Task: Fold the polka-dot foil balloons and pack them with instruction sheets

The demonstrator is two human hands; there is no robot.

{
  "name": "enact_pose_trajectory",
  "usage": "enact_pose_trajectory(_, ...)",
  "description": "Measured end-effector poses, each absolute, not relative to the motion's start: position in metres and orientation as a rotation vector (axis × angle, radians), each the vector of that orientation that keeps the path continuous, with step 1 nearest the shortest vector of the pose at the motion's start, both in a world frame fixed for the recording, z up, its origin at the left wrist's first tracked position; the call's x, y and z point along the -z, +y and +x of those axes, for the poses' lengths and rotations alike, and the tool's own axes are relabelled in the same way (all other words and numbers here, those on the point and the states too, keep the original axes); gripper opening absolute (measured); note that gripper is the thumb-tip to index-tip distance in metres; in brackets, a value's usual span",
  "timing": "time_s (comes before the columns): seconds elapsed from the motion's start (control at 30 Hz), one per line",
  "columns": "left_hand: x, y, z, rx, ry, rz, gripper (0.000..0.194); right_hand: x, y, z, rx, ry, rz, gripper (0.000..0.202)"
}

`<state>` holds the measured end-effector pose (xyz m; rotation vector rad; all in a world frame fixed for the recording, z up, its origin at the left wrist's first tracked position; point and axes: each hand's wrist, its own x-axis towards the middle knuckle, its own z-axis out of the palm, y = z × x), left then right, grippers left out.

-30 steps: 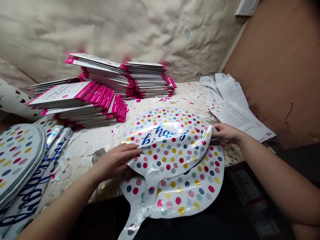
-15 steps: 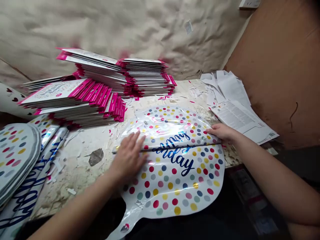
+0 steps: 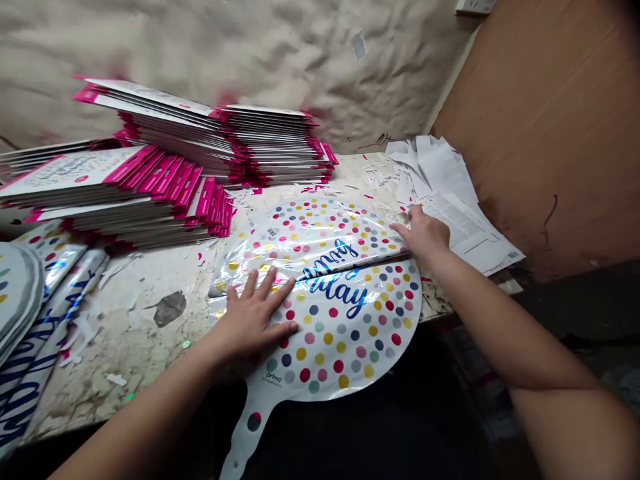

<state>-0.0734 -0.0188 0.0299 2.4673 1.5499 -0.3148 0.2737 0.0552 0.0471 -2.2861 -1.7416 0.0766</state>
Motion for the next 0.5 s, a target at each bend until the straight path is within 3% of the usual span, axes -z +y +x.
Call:
enact_pose_trajectory(0.07, -0.028, -0.017, -0.065, 0.282, 1.565, 2.505, 0.077, -0.052, 0.035, 0.229, 0.024, -2.022, -1.985, 0.049)
enact_pose_trajectory(0.2, -0.020, -0.011, -0.047, 0.238, 1.540, 2.563, 0.085, -0.035, -0.002, 0.158, -0.190, -2.564, -1.445, 0.064)
enact_pose_trajectory(0.33, -0.017, -0.010, -0.047, 0.258, 1.512, 2.535, 0.089, -0.015, -0.018, 0.211, -0.290, -2.522, -1.840, 0.071)
enact_pose_trajectory(0.43, -0.023, -0.008, -0.043, 0.268, 1.504, 2.530, 0.087, -0.017, -0.023, 0.276, -0.076, -2.254, -2.230, 0.060)
enact_pose_trajectory(0.5, -0.028, -0.007, -0.034, 0.218, 1.539, 2.563, 0.082, -0.019, -0.025, 0.294, 0.196, -2.242, -2.260, 0.048)
